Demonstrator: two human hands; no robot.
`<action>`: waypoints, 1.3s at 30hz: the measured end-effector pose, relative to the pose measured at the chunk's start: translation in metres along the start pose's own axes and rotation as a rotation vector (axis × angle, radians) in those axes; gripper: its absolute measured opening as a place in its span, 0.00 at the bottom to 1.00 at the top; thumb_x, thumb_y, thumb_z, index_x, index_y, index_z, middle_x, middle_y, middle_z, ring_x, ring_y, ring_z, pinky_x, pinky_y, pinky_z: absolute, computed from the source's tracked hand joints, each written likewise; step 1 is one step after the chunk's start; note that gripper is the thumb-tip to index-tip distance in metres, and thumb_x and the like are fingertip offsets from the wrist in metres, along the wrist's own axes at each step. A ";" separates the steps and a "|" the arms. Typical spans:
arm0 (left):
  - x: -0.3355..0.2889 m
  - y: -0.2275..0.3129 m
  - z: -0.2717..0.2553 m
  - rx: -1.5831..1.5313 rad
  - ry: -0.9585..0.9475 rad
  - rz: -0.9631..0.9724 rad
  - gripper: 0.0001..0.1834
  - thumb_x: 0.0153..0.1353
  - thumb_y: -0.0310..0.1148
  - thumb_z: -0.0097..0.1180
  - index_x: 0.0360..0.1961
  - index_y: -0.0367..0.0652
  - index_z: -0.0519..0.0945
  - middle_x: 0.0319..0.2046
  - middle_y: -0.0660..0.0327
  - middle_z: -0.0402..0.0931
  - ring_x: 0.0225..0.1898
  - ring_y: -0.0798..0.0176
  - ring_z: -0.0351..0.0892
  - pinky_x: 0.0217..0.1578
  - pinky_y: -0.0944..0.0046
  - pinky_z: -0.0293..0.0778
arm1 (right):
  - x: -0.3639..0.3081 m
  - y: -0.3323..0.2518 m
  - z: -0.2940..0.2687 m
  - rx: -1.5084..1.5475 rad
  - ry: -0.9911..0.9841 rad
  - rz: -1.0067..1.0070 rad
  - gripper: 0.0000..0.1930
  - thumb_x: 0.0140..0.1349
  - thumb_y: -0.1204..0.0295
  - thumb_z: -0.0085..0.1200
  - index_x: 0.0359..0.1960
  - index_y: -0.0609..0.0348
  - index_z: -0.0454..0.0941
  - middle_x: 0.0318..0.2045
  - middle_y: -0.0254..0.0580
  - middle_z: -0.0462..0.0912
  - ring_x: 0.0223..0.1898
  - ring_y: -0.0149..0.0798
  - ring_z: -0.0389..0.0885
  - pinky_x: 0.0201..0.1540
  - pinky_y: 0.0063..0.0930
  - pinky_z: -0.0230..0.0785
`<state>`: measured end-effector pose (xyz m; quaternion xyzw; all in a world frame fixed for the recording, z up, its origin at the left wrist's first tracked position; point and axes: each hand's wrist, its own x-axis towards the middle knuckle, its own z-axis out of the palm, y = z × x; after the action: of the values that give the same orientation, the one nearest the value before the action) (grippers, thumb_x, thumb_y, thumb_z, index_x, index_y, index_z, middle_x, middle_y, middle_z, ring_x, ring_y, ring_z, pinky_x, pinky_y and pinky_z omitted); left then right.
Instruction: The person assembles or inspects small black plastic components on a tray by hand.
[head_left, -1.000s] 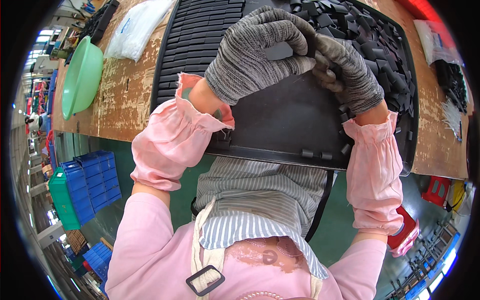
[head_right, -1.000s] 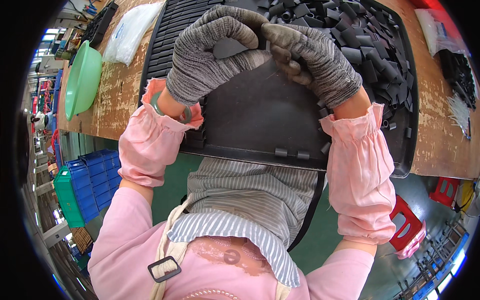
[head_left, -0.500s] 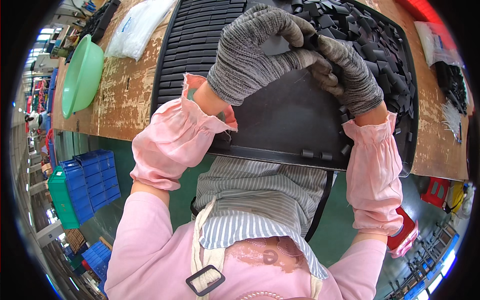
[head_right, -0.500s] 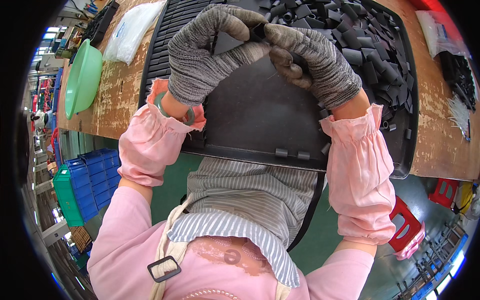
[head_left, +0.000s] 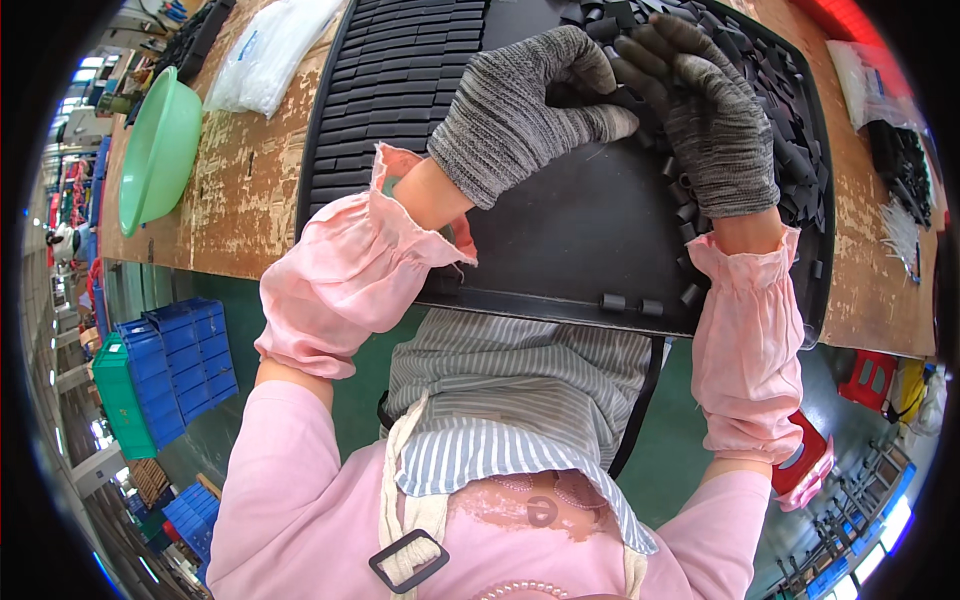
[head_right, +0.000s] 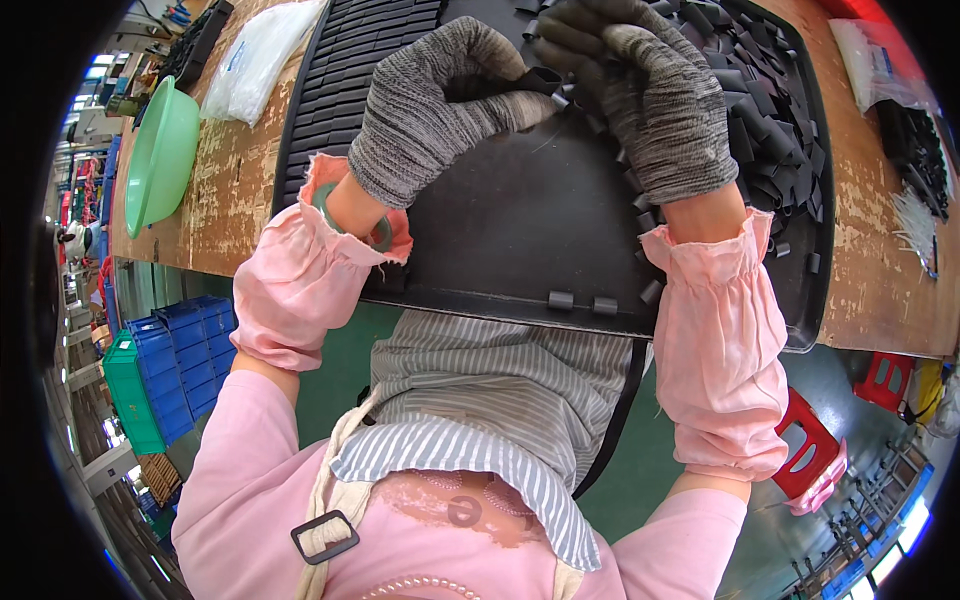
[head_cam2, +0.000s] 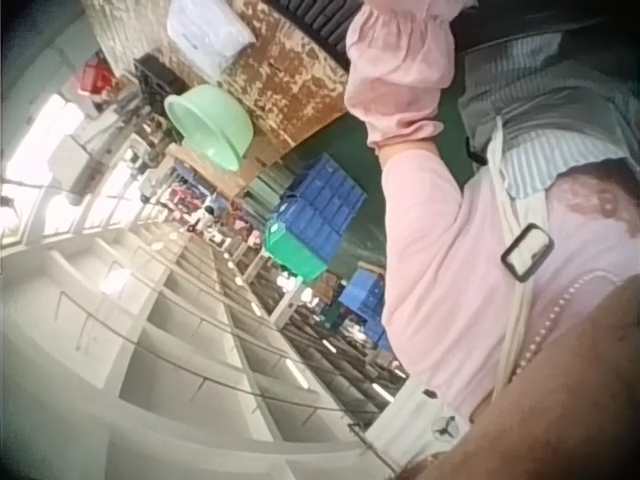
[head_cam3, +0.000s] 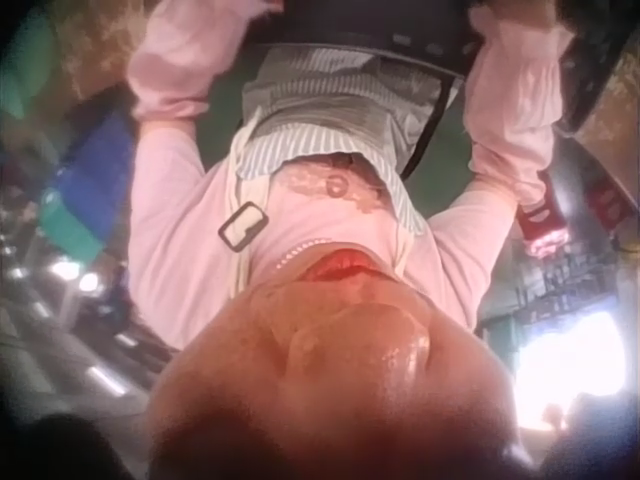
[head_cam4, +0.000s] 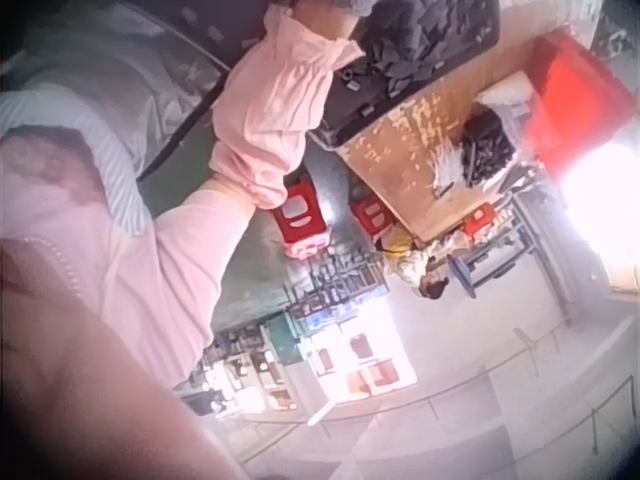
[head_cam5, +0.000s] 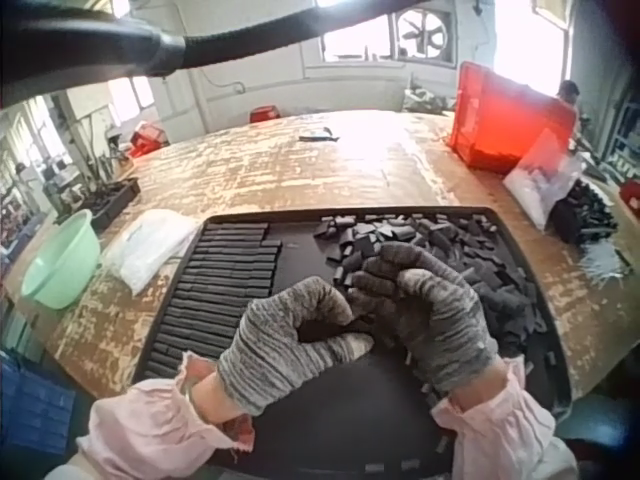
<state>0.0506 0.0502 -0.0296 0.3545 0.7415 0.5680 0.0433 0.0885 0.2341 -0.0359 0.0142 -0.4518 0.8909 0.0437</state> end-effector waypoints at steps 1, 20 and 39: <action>-0.001 0.002 0.002 -0.037 0.001 -0.041 0.15 0.43 0.26 0.69 0.33 0.41 0.77 0.28 0.67 0.77 0.32 0.74 0.76 0.35 0.73 0.75 | -0.003 -0.001 0.004 0.070 -0.161 -0.043 0.20 0.62 0.75 0.36 0.56 0.69 0.62 0.54 0.57 0.68 0.61 0.49 0.63 0.63 0.37 0.55; 0.004 -0.003 -0.001 -0.267 0.058 -0.148 0.12 0.47 0.26 0.66 0.33 0.38 0.77 0.27 0.63 0.77 0.29 0.71 0.77 0.32 0.73 0.75 | -0.013 0.000 0.027 -0.313 -0.075 -0.284 0.16 0.64 0.66 0.47 0.50 0.62 0.72 0.44 0.41 0.78 0.48 0.32 0.75 0.53 0.24 0.64; 0.022 -0.002 -0.040 0.500 0.039 0.070 0.10 0.49 0.32 0.59 0.34 0.43 0.77 0.27 0.56 0.78 0.29 0.58 0.79 0.34 0.62 0.75 | -0.004 0.008 0.016 -1.224 -0.077 -0.465 0.08 0.53 0.75 0.56 0.36 0.60 0.78 0.30 0.41 0.79 0.33 0.37 0.78 0.38 0.26 0.69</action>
<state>0.0143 0.0303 -0.0093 0.3686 0.8470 0.3747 -0.0798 0.0916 0.2163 -0.0333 0.1161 -0.8636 0.4391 0.2190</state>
